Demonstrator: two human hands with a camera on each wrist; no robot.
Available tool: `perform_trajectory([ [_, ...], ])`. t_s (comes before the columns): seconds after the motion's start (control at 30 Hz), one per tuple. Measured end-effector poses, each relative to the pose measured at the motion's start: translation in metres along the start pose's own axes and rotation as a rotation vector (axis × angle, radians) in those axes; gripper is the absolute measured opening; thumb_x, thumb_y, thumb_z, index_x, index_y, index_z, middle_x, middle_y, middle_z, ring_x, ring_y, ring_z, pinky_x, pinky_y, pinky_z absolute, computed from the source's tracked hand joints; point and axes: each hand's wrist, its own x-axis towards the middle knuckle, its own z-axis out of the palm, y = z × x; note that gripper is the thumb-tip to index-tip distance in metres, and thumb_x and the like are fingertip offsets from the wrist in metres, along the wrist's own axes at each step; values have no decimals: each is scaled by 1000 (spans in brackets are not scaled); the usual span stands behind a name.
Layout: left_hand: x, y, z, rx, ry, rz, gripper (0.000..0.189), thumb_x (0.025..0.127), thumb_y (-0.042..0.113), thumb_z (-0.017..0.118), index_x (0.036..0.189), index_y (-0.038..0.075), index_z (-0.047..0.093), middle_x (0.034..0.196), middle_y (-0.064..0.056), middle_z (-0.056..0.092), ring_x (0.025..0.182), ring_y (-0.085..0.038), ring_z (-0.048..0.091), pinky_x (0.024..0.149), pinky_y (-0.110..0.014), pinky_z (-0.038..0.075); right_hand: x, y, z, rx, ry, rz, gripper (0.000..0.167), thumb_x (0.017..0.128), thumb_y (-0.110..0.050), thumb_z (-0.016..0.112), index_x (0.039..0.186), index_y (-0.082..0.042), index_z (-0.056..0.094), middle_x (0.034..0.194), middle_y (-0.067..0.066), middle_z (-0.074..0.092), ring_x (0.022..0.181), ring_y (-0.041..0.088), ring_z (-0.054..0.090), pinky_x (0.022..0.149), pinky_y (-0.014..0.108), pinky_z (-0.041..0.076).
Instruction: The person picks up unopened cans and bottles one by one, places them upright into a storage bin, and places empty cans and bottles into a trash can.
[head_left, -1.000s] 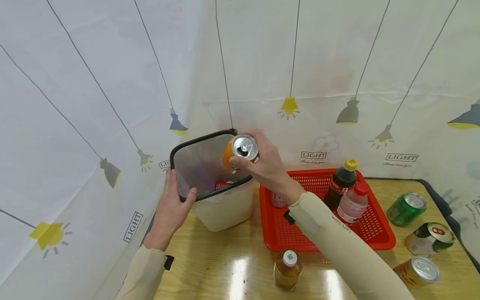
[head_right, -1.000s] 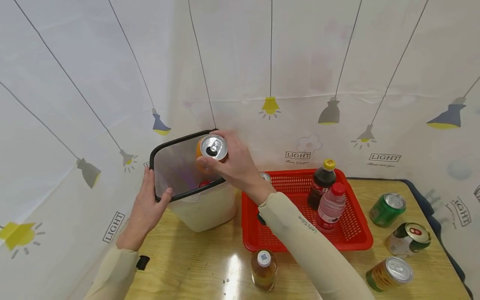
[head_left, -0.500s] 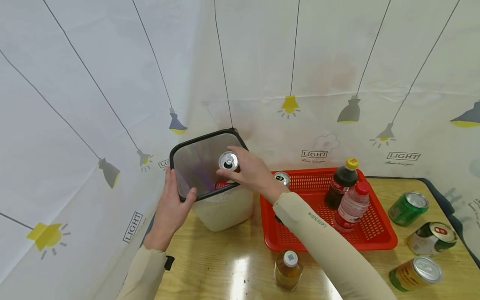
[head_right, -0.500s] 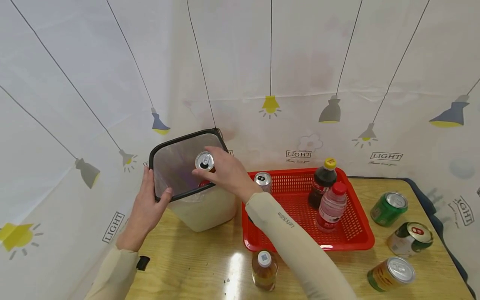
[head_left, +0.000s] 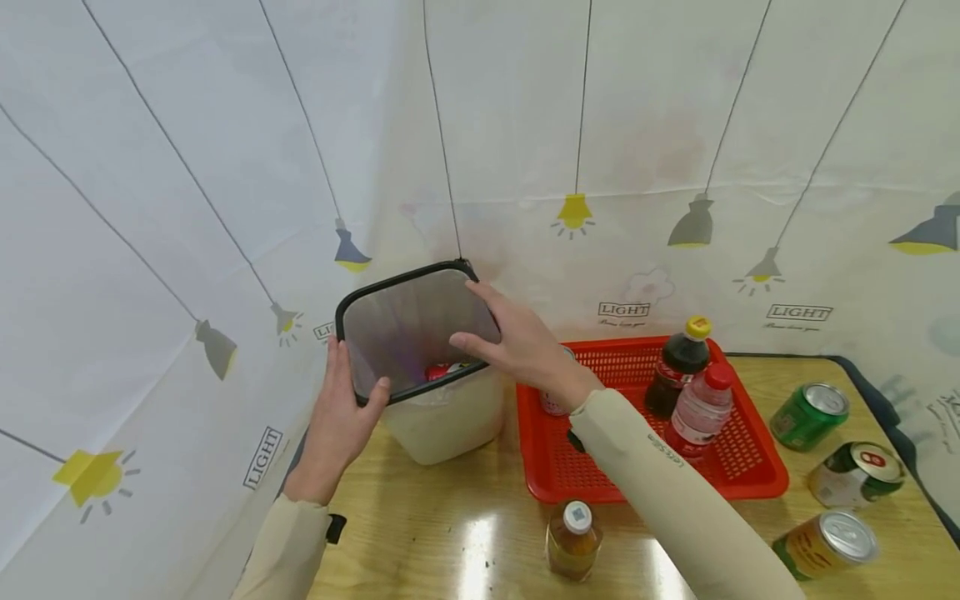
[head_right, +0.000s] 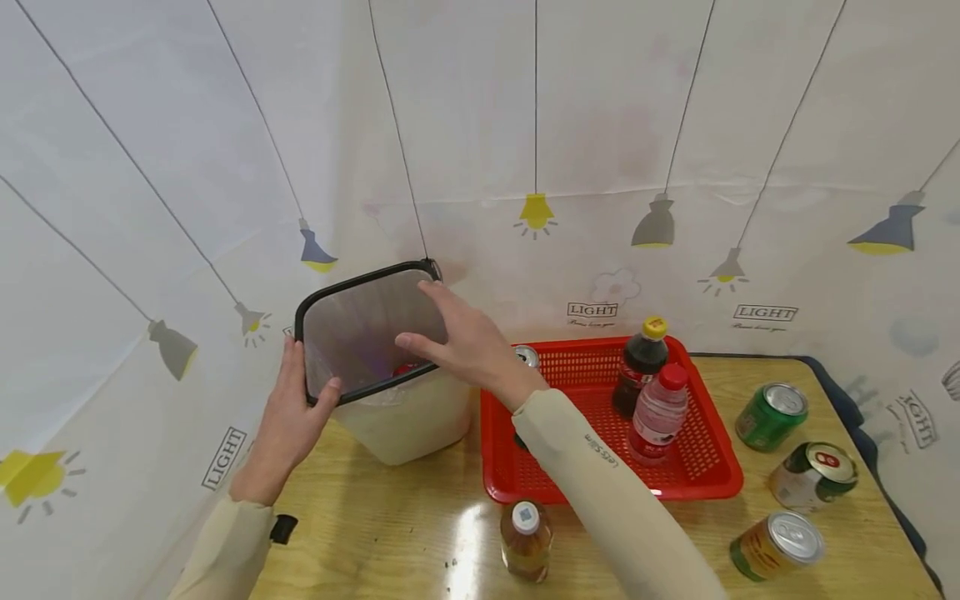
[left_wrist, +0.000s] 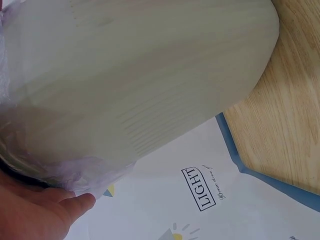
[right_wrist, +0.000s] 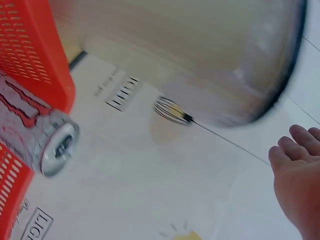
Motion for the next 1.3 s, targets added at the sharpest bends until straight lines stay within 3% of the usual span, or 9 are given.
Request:
perform_trajectory([
  [0.2,0,0,0,6,9,9,93,104,50,50,164,-1,2,173,-11,-10,158,-38,7,123,-61,19,-41,-5,-29,48,154,-23,73,100,-55,61,162,-23,37,165,0,38,150,25,38,118,59,35],
  [0.37,1,-2,1,13,0,10,93,104,50,50,164,-1,1,172,-13,-11,158,-38,4,125,-59,14,-81,4,-42,54,259,-91,67,103,-56,54,159,-21,43,160,0,45,147,25,42,118,59,34],
  [0.6,1,-6,1,40,50,38,96,102,50,53,164,-1,0,172,-17,-9,159,-36,-4,127,-57,4,-129,22,-47,-7,294,-46,59,105,-32,62,159,-21,43,159,1,48,145,28,46,115,58,38],
  [0.77,-1,-6,0,36,115,97,96,102,51,54,165,-1,4,173,-16,-5,159,-38,-2,126,-59,2,-160,34,-49,-17,311,18,58,105,-30,62,159,-22,44,157,2,50,142,32,49,113,62,38],
  [0.83,-3,-6,0,26,151,138,94,102,50,55,165,-1,7,173,-15,-3,159,-38,0,126,-57,0,-172,39,-51,-18,322,38,57,105,-28,61,159,-22,44,156,1,51,142,31,49,117,51,38],
  [1.0,-9,0,3,-14,256,301,89,103,53,52,166,3,13,173,-17,4,158,-39,5,128,-49,1,-196,53,-54,-8,364,40,57,104,-16,63,158,-21,45,155,2,52,141,9,47,113,12,31],
  [1.13,-12,8,7,-17,357,541,85,105,56,46,163,-3,22,170,-24,14,157,-42,11,128,-51,7,-215,64,-54,-18,371,66,58,103,-10,62,157,-20,45,154,4,54,133,-5,48,105,7,36],
  [1.3,-12,27,14,-54,434,886,75,106,44,50,151,-14,37,161,-34,28,153,-47,23,126,-51,18,-233,76,-53,-38,339,155,55,105,-13,59,158,-22,44,154,4,54,128,-8,49,99,5,39],
])
